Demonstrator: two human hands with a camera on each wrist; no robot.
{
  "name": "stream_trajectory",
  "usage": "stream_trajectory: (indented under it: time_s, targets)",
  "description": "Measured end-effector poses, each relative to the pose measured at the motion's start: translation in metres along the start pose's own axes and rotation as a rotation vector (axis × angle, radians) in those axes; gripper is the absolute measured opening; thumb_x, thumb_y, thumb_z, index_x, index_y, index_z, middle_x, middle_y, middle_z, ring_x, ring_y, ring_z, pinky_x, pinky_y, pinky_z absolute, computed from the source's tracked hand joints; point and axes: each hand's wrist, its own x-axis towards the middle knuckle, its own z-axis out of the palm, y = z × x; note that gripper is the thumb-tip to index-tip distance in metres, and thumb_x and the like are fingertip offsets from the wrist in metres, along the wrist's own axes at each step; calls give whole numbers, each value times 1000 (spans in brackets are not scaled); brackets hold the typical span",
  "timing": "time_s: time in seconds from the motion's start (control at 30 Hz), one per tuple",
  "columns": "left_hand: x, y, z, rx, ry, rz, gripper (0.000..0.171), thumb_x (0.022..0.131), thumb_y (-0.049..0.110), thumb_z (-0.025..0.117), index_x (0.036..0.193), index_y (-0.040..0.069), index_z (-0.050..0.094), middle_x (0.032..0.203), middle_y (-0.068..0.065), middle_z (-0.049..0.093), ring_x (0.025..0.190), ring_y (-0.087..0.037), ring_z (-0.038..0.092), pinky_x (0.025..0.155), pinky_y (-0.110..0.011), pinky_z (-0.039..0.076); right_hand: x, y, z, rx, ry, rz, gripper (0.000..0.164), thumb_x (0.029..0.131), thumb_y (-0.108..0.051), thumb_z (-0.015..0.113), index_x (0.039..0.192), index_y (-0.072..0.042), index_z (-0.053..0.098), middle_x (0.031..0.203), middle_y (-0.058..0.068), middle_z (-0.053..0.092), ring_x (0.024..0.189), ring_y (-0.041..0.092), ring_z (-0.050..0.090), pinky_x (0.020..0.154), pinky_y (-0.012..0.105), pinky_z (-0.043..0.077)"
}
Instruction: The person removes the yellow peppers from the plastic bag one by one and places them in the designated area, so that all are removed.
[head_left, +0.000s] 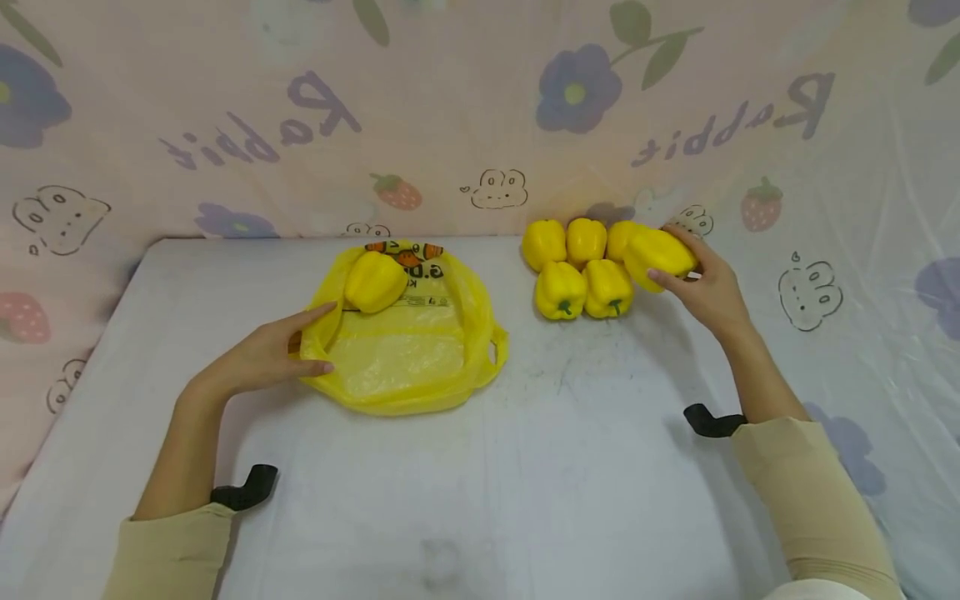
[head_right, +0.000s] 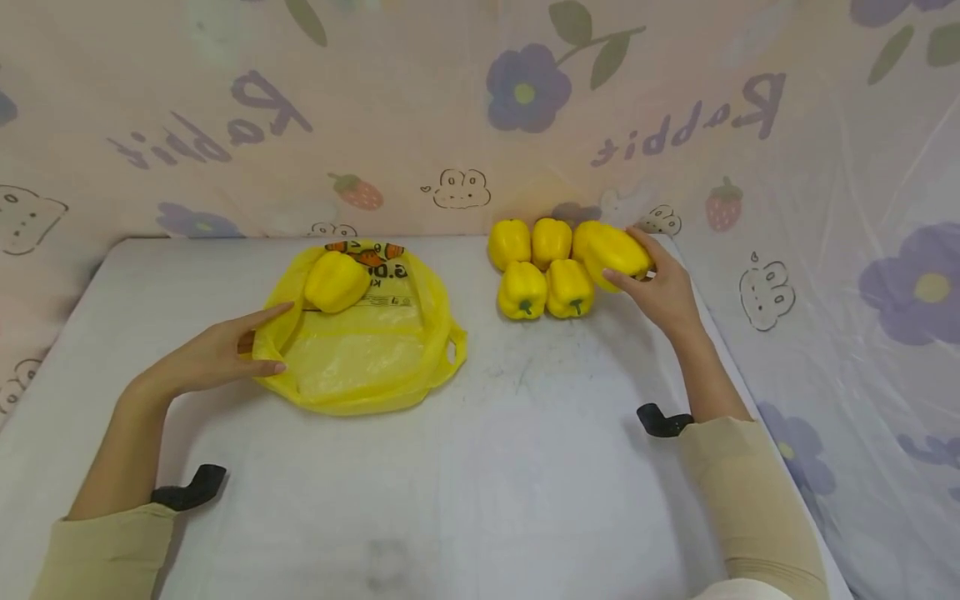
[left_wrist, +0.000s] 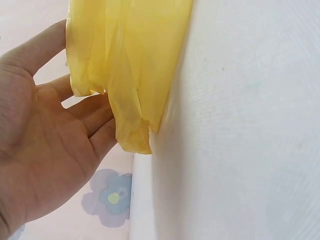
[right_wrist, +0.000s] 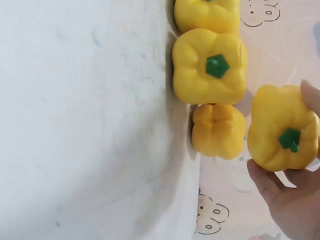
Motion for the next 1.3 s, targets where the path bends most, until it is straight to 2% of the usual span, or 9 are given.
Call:
stream_trajectory:
  time_s: [0.27,0.43,0.53,0.73,0.87,1.0,1.3]
  targets:
    - [0,1,-1,11,-6,-5,92,87,45,76,159,16,26,158,-27,27,143,-48,26,110,-68,26,-2,19,5,-20,8,70,76,91,-45,69,156,-31,32,158,10,36,125,33,42,97,40,41]
    - [1,1,-2,11,-8,-3,92,87,44,76,159,16,26,158,-26,27,143,-48,25,111,-68,25,-5,27,12,-5,4,117,81,90,-48,70,158,-29,28,159,13,33,132,36,39,107,53,36]
    - [1,1,-3,3,-13,-2,91,87,43,76,159,16,26,158,-26,26,144,-48,23,111,-69,24,-7,30,15,6,6,132,83,90,-48,70,158,-28,27,160,12,32,136,37,37,111,57,32]
    - [1,0,-2,5,-13,-8,91,87,40,76,159,15,26,158,-26,26,144,-48,22,111,-69,23,-9,33,18,21,-8,150,85,89,-49,70,159,-27,26,161,11,29,141,37,32,115,58,26]
    - [2,0,-2,14,-14,-12,92,86,42,76,159,16,26,158,-26,26,144,-48,23,111,-68,23,-11,36,19,29,-55,194,81,93,-53,63,159,-30,23,163,11,25,143,38,29,117,59,24]
    - [2,-1,-1,17,-16,-16,92,86,43,76,159,17,26,158,-27,26,144,-48,23,111,-68,23,-12,40,21,42,-76,193,75,97,-52,56,159,-29,23,163,13,24,144,38,27,118,57,22]
    - [3,-1,-1,26,-14,-12,92,87,42,76,159,16,26,158,-27,25,144,-48,22,111,-69,22,-11,43,24,46,-78,197,81,94,-54,61,159,-24,24,163,11,23,148,34,23,120,52,20]
